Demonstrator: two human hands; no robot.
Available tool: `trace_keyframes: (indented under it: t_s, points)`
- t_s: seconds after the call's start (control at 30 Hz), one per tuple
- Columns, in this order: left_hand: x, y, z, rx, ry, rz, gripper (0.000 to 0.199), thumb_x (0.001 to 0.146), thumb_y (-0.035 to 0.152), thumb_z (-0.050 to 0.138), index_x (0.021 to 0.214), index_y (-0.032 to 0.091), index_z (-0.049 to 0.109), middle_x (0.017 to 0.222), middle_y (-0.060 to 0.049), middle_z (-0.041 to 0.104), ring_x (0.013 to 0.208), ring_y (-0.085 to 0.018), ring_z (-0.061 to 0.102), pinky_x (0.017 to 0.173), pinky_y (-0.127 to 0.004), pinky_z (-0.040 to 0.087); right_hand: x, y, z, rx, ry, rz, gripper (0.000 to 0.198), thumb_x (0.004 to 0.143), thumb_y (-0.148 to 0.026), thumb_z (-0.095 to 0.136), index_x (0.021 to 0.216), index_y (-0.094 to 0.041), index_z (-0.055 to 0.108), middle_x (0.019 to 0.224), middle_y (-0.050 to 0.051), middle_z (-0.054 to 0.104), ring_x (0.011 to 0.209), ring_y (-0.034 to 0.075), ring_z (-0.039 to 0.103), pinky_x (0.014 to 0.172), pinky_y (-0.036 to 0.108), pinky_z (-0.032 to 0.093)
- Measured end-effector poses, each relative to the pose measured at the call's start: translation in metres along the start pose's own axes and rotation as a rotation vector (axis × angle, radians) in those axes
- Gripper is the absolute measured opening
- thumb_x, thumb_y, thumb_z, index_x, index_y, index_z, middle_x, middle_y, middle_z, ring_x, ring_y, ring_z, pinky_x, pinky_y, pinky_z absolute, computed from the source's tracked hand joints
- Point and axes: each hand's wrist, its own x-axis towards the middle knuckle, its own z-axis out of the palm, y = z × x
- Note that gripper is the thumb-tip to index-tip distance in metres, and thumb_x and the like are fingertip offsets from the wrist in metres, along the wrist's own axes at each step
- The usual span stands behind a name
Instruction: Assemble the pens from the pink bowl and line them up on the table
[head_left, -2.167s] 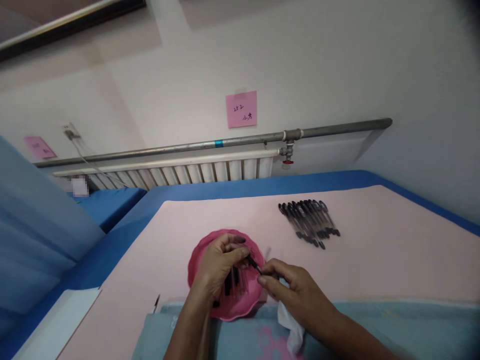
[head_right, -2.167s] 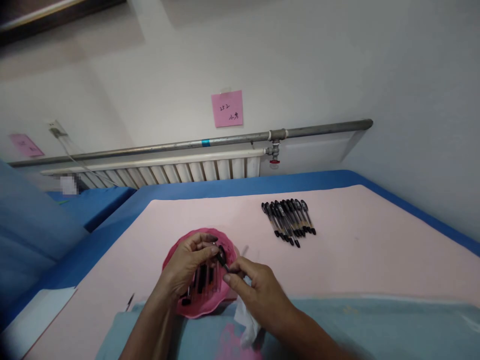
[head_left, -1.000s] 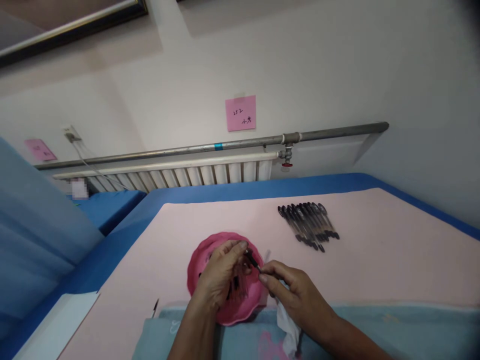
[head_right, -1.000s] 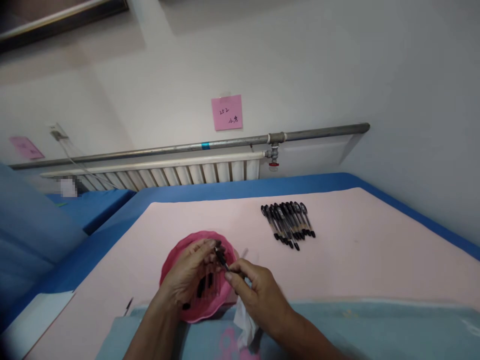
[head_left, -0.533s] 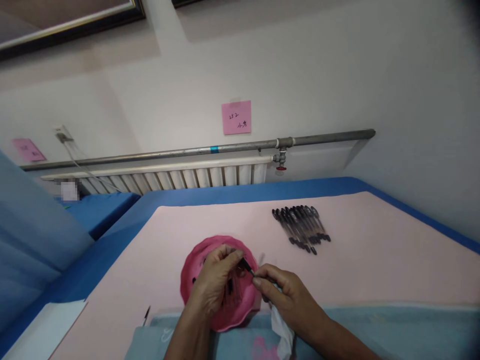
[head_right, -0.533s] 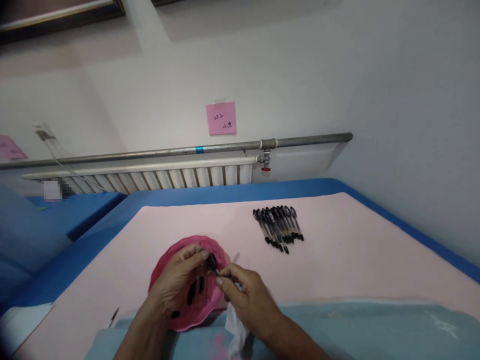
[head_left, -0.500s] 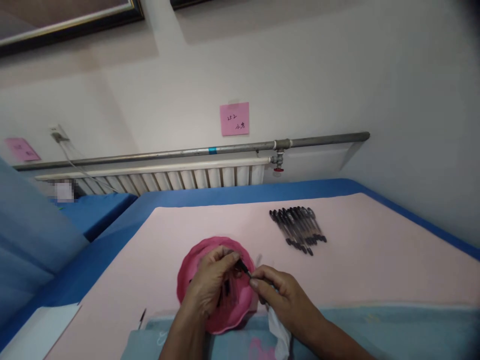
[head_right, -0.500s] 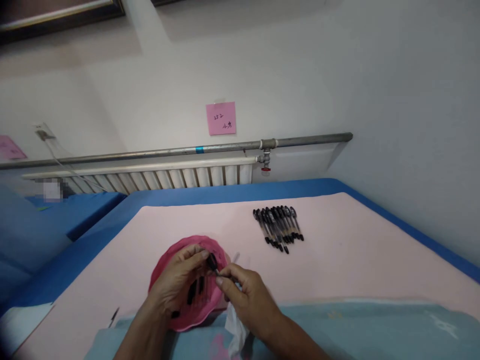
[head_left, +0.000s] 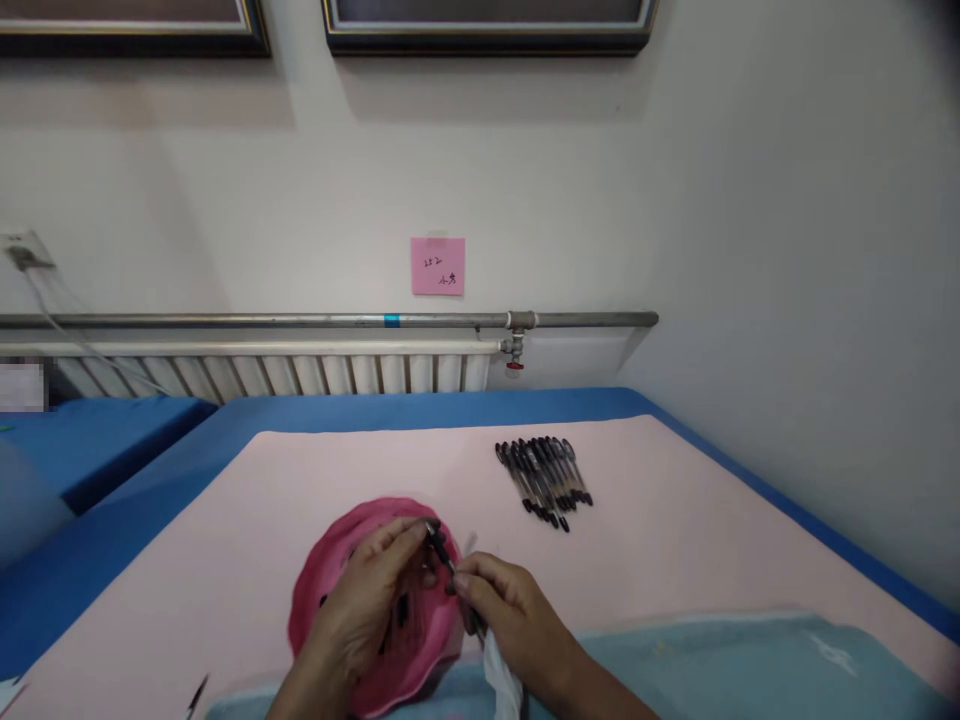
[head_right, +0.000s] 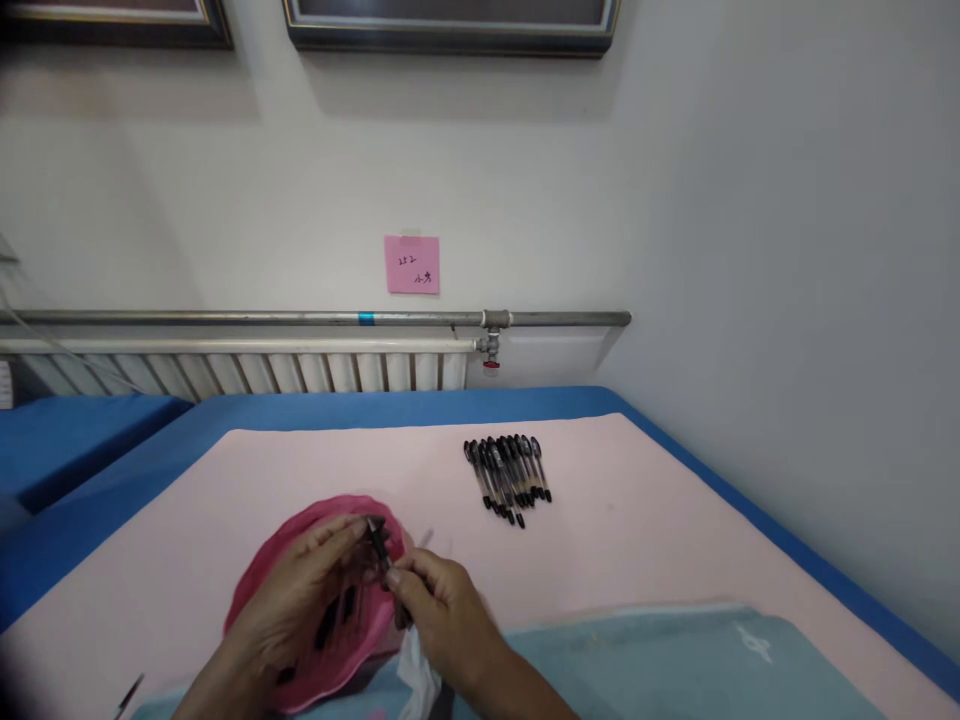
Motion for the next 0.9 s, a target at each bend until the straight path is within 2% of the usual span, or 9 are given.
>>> trace_keyframes:
  t_s: [0.17, 0.33, 0.5, 0.63, 0.73, 0.9]
  points:
    - [0.001, -0.002, 0.000, 0.051, -0.003, 0.049, 0.024, 0.069, 0.034, 0.068, 0.066, 0.014, 0.057, 0.058, 0.001, 0.055, 0.055, -0.010, 0.049, 0.056, -0.023, 0.038, 0.000, -0.001, 0.000, -0.009, -0.011, 0.011, 0.021, 0.082, -0.031, 0.049, 0.067, -0.018, 0.054, 0.054, -0.005, 0.047, 0.053, 0.011, 0.042, 0.054, 0.023, 0.033]
    - [-0.001, 0.001, 0.003, -0.010, -0.035, -0.005, 0.023, 0.068, 0.033, 0.069, 0.076, 0.013, 0.061, 0.069, -0.002, 0.060, 0.061, -0.012, 0.054, 0.061, -0.025, 0.041, 0.001, -0.002, 0.000, 0.019, -0.014, 0.020, 0.024, 0.083, -0.034, 0.046, 0.068, -0.017, 0.055, 0.055, -0.004, 0.047, 0.053, 0.011, 0.042, 0.054, 0.024, 0.033]
    - [0.002, -0.002, 0.002, -0.012, -0.009, 0.022, 0.025, 0.069, 0.036, 0.068, 0.066, 0.014, 0.056, 0.060, 0.001, 0.055, 0.055, -0.010, 0.050, 0.057, -0.025, 0.041, -0.001, -0.007, 0.001, 0.028, -0.037, 0.039, 0.024, 0.081, -0.036, 0.049, 0.067, -0.017, 0.055, 0.055, -0.004, 0.048, 0.054, 0.012, 0.044, 0.054, 0.024, 0.033]
    - [0.002, 0.002, -0.003, -0.026, -0.048, 0.009, 0.023, 0.066, 0.030, 0.071, 0.073, 0.012, 0.061, 0.071, -0.004, 0.061, 0.064, -0.012, 0.055, 0.062, -0.026, 0.043, -0.002, -0.012, 0.004, 0.117, -0.055, 0.105, 0.025, 0.080, -0.038, 0.048, 0.064, -0.019, 0.051, 0.051, -0.005, 0.047, 0.048, 0.010, 0.041, 0.050, 0.023, 0.031]
    - [0.001, 0.004, -0.006, 0.029, -0.035, 0.009, 0.025, 0.070, 0.036, 0.067, 0.076, 0.012, 0.061, 0.069, -0.003, 0.060, 0.062, -0.012, 0.054, 0.061, -0.026, 0.042, -0.001, -0.012, 0.003, 0.117, -0.049, 0.099, 0.026, 0.080, -0.039, 0.049, 0.064, -0.019, 0.051, 0.051, -0.005, 0.048, 0.048, 0.011, 0.042, 0.050, 0.023, 0.031]
    - [0.003, -0.002, -0.010, 0.221, 0.024, 0.053, 0.026, 0.073, 0.040, 0.063, 0.069, 0.015, 0.056, 0.061, 0.001, 0.056, 0.056, -0.010, 0.050, 0.056, -0.024, 0.039, 0.000, -0.009, 0.002, 0.060, -0.068, 0.070, 0.026, 0.080, -0.037, 0.049, 0.063, -0.018, 0.053, 0.053, -0.004, 0.049, 0.051, 0.011, 0.044, 0.052, 0.023, 0.033]
